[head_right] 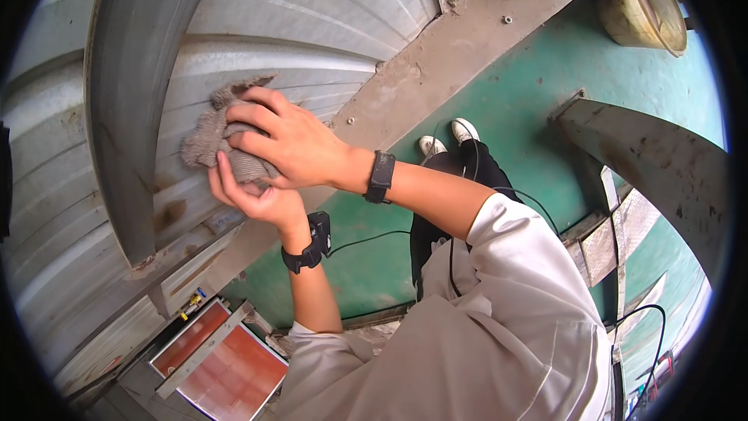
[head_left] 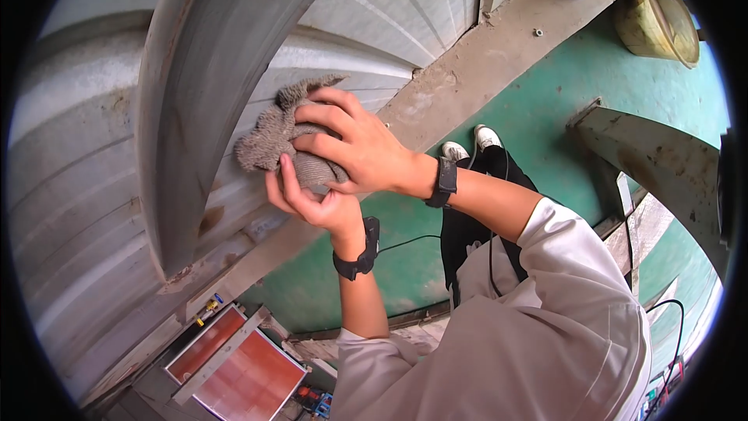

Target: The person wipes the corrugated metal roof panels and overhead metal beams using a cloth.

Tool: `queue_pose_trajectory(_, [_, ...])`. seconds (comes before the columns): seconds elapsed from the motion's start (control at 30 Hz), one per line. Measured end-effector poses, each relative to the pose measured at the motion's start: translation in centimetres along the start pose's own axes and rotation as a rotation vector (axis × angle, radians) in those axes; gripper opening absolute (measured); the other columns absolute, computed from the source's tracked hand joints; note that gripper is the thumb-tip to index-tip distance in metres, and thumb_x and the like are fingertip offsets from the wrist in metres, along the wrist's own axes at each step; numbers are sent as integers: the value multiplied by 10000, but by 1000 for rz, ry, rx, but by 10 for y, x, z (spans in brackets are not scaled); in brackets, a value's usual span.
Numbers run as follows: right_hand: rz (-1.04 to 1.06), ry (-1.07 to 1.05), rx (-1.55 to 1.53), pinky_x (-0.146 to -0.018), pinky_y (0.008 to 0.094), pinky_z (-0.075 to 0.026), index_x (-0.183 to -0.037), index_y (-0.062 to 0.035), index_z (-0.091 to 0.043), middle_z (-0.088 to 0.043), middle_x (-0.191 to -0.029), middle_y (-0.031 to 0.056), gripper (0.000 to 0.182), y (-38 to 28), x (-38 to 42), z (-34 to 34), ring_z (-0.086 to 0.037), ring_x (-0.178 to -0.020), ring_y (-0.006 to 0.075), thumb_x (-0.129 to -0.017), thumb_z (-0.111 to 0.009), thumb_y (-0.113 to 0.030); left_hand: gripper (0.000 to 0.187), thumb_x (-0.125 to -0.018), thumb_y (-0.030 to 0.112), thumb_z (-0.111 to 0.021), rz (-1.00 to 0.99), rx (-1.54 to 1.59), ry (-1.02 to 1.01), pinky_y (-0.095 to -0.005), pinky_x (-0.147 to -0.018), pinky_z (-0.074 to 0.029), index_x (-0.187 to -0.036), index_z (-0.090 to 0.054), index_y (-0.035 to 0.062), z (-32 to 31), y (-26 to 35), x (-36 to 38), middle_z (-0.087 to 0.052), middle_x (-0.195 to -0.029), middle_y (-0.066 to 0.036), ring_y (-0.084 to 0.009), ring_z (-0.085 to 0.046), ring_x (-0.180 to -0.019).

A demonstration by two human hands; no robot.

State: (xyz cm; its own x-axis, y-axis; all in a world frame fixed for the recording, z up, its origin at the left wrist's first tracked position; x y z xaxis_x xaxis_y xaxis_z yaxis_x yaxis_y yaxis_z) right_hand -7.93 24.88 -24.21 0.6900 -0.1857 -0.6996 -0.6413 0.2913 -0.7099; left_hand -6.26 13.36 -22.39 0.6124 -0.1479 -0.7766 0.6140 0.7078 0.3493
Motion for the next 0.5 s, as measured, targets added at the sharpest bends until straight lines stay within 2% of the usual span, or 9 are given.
queue_pose_trajectory(0.03, [31, 46, 2, -925, 475, -479, -1103, -101, -608, -504, -1260, 111, 517, -3, -4, 2, -436, -1214, 394, -608, -732, -184, 555, -842, 227, -771, -47, -20, 52, -463, -975, -506, -1284, -518, 5, -2, 0, -3, -401, -1341, -203, -350, -522, -1196])
queue_pose_trajectory(0.1, [45, 116, 21, -913, 465, -482, -1120, -112, -620, -515, -1246, 101, 519, -2, -6, 1, -459, -1178, 375, -618, -709, -212, 547, -857, 259, -755, -37, -12, 37, -466, -956, -502, -1282, -520, 8, -7, -7, -3, -417, -1326, -204, -350, -522, -1191])
queue_pose_trajectory(0.17, [64, 77, 143, -912, 459, -478, -1105, -116, -627, -518, -1239, 94, 521, 6, -1, -6, -466, -1149, 359, -600, -718, -206, 526, -879, 291, -728, 5, 5, 25, -469, -929, -493, -1280, -524, 17, -12, -19, 4, -444, -1296, -204, -346, -523, -1176])
queue_pose_trajectory(0.23, [79, 52, 221, -913, 448, -470, -1084, -125, -636, -519, -1228, 84, 548, 17, 8, -12, -468, -1103, 333, -551, -744, -193, 477, -851, 211, -751, 61, 17, 5, -470, -908, -492, -1244, -550, 30, -16, -31, 16, -456, -1271, -188, -339, -528, -1148])
queue_pose_trajectory(0.33, [-26, 1, 197, -932, 445, -460, -1080, -124, -632, -515, -1224, 82, 593, 29, 25, -17, -460, -1113, 332, -505, -766, -172, 437, -780, 46, -772, 124, 0, -58, -456, -884, -492, -1174, -585, 37, -19, -38, 29, -497, -1193, -161, -340, -556, -1082])
queue_pose_trajectory(0.4, [-162, -63, 172, -944, 454, -454, -1056, -102, -613, -504, -1227, 108, 571, 40, 43, -22, -452, -1127, 355, -512, -782, -136, 460, -777, -20, -732, 177, -2, -218, -418, -909, -525, -1204, -565, 2, -22, -48, 44, -448, -1258, -146, -306, -547, -1136])
queue_pose_trajectory(0.47, [-288, -101, 165, -944, 458, -455, -1050, -91, -601, -497, -1231, 124, 555, 49, 59, -28, -447, -1135, 372, -529, -788, -125, 475, -748, -98, -671, 244, -78, -348, -375, -870, -531, -1195, -579, 33, -24, -54, 57, -452, -1275, -130, -290, -547, -1122])
queue_pose_trajectory(0.5, [-356, -140, 151, -930, 457, -492, -1038, -70, -585, -492, -1249, 130, 521, 50, 66, -30, -457, -1152, 381, -555, -778, -102, 483, -758, -90, -671, 322, -39, -365, -383, -889, -519, -1213, -572, 41, -24, -59, 65, -451, -1288, -129, -294, -537, -1148])
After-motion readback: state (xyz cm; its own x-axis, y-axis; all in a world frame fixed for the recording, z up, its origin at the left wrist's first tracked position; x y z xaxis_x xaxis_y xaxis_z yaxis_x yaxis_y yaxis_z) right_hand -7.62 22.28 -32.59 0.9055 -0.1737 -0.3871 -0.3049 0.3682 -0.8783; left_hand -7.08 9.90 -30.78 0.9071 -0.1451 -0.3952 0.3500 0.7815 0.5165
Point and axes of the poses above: each hand's wrist, its own x-axis away from the middle knuckle, its own z-axis out of the back of the hand, y = z × x, the point moved 4 cm from there along -x, towards the middle knuckle
